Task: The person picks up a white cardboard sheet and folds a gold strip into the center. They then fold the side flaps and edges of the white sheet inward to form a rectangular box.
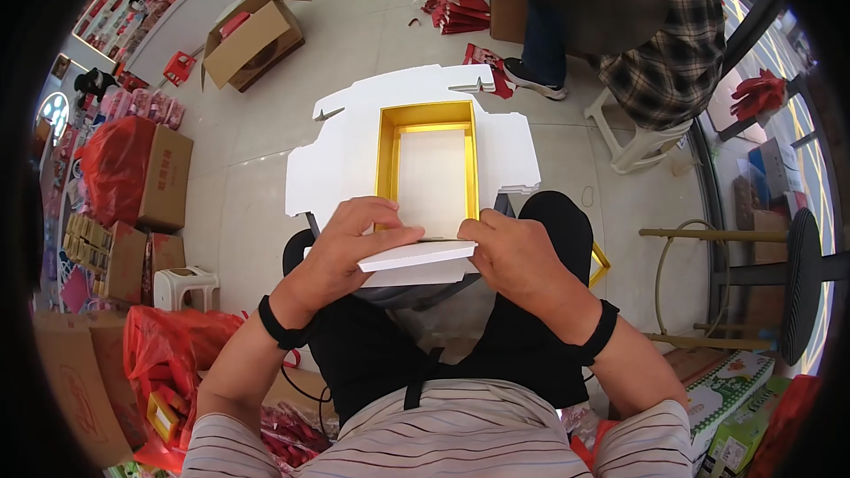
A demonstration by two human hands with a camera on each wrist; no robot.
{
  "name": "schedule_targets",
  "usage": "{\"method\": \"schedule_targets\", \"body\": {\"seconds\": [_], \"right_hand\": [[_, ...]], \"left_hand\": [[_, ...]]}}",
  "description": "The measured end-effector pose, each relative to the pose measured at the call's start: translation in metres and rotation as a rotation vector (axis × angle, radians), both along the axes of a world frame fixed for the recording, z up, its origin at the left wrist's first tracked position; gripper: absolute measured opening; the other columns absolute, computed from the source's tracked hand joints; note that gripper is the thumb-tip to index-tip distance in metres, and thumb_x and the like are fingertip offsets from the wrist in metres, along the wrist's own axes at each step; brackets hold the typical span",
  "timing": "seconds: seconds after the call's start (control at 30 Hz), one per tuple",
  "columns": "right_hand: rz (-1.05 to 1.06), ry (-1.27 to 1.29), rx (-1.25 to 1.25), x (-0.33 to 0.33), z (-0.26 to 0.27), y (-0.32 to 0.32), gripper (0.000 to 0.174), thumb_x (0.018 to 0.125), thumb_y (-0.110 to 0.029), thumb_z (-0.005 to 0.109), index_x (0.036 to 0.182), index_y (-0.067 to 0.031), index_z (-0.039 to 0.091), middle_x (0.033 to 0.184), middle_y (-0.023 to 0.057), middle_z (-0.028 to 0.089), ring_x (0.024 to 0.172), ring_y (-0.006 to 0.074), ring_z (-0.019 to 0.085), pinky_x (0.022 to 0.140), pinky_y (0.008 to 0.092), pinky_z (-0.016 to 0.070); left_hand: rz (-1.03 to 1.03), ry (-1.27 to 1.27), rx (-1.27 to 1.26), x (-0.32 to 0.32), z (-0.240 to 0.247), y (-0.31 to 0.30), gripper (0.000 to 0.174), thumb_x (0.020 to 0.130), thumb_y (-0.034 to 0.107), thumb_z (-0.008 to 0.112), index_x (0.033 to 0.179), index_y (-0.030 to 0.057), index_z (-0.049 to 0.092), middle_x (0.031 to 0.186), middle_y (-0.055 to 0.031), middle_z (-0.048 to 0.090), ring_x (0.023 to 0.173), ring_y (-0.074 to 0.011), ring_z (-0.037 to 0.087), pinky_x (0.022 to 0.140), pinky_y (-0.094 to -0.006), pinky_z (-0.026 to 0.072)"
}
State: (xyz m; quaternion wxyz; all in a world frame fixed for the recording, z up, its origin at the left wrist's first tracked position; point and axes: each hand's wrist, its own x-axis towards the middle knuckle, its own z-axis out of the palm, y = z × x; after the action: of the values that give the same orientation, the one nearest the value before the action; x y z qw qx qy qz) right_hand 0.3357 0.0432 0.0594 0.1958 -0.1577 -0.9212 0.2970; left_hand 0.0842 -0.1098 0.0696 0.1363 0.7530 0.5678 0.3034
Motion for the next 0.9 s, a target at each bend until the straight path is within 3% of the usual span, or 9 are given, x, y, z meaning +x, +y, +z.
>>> {"method": "schedule_targets", "body": {"seconds": [0.13, 0.2, 0.33, 0.43, 0.53, 0.6, 0.7, 0.8, 0.9], "right_hand": [[-0.034, -0.09, -0.094, -0.001, 0.001, -0.001, 0.018, 0.09, -0.005, 0.08, 0.106, -0.0082, 0.073, 0.09, 0.0134, 0.068, 0.079, 0.0363, 0.071, 0.069, 0.0412, 0.0555], [-0.009, -0.067, -0.194, -0.002, 0.008, 0.002, 0.012, 0.096, -0.011, 0.077, 0.107, -0.0071, 0.072, 0.091, 0.0143, 0.07, 0.079, 0.037, 0.071, 0.069, 0.0413, 0.0552], [-0.074, -0.047, -0.192, -0.007, 0.002, 0.001, 0.029, 0.106, -0.033, 0.07, 0.11, -0.0044, 0.069, 0.083, 0.0156, 0.069, 0.074, 0.0381, 0.07, 0.065, 0.0443, 0.055], [-0.118, -0.087, -0.193, -0.011, 0.005, -0.002, 0.036, 0.109, -0.039, 0.067, 0.115, -0.0032, 0.068, 0.081, 0.0179, 0.069, 0.075, 0.0384, 0.071, 0.065, 0.0443, 0.0556], [-0.179, -0.144, -0.236, -0.013, 0.015, -0.004, 0.039, 0.107, -0.037, 0.07, 0.128, -0.0039, 0.063, 0.083, 0.019, 0.071, 0.076, 0.0374, 0.073, 0.066, 0.0435, 0.0567], [-0.243, -0.219, -0.289, -0.016, 0.025, -0.006, 0.046, 0.105, -0.035, 0.072, 0.136, -0.0046, 0.059, 0.088, 0.0202, 0.074, 0.077, 0.0365, 0.074, 0.066, 0.0433, 0.0576], [-0.276, -0.07, -0.135, -0.016, 0.027, -0.01, 0.057, 0.099, -0.033, 0.079, 0.143, -0.0068, 0.054, 0.097, 0.0185, 0.073, 0.078, 0.0351, 0.075, 0.067, 0.0424, 0.059], [-0.225, 0.037, 0.067, -0.012, 0.011, -0.009, 0.051, 0.095, -0.031, 0.083, 0.134, -0.0066, 0.061, 0.102, 0.0148, 0.067, 0.077, 0.0316, 0.073, 0.066, 0.0411, 0.0588], [-0.161, -0.051, 0.125, -0.007, 0.009, -0.012, 0.041, 0.092, -0.026, 0.086, 0.123, -0.0069, 0.068, 0.102, 0.0111, 0.061, 0.075, 0.0276, 0.07, 0.065, 0.0407, 0.0559]], "left_hand": [[0.007, -0.09, -0.008, 0.0, -0.007, -0.001, 0.072, 0.071, -0.016, 0.071, 0.134, 0.0186, 0.077, 0.117, -0.0064, 0.064, 0.124, -0.0328, 0.06, 0.11, -0.0426, 0.0469], [0.017, -0.126, -0.011, 0.001, -0.01, 0.001, 0.062, 0.08, -0.011, 0.073, 0.135, 0.0168, 0.076, 0.116, -0.0075, 0.064, 0.122, -0.0331, 0.06, 0.11, -0.0421, 0.0468], [0.119, -0.143, -0.044, 0.003, -0.005, 0.005, 0.052, 0.097, 0.005, 0.077, 0.147, 0.0084, 0.065, 0.118, -0.0101, 0.065, 0.119, -0.0309, 0.061, 0.103, -0.0396, 0.0517], [0.297, -0.397, -0.22, 0.013, 0.001, 0.001, 0.066, 0.101, 0.014, 0.077, 0.16, 0.0046, 0.047, 0.12, -0.0138, 0.066, 0.118, -0.0295, 0.061, 0.108, -0.0411, 0.0502], [0.333, -0.351, -0.214, 0.017, -0.003, 0.001, 0.078, 0.099, 0.016, 0.08, 0.163, 0.0046, 0.038, 0.126, -0.017, 0.064, 0.123, -0.0282, 0.061, 0.113, -0.0422, 0.0476], [0.343, -0.266, -0.079, 0.023, -0.004, 0.003, 0.079, 0.097, 0.017, 0.082, 0.162, 0.0051, 0.038, 0.131, -0.0176, 0.062, 0.128, -0.0312, 0.061, 0.114, -0.0426, 0.0475], [0.394, -0.018, 0.108, 0.024, 0.001, 0.006, 0.073, 0.092, 0.019, 0.086, 0.153, 0.0069, 0.049, 0.137, -0.0175, 0.059, 0.135, -0.035, 0.058, 0.116, -0.0455, 0.0469], [0.384, 0.229, 0.152, 0.022, 0.005, 0.003, 0.058, 0.086, 0.022, 0.09, 0.136, 0.0092, 0.063, 0.134, -0.0143, 0.06, 0.137, -0.0364, 0.055, 0.117, -0.0511, 0.0451], [0.331, 0.361, 0.145, 0.025, 0.008, -0.003, 0.045, 0.083, 0.024, 0.09, 0.121, 0.011, 0.07, 0.127, -0.0095, 0.062, 0.135, -0.0345, 0.056, 0.118, -0.0561, 0.0427]]}}
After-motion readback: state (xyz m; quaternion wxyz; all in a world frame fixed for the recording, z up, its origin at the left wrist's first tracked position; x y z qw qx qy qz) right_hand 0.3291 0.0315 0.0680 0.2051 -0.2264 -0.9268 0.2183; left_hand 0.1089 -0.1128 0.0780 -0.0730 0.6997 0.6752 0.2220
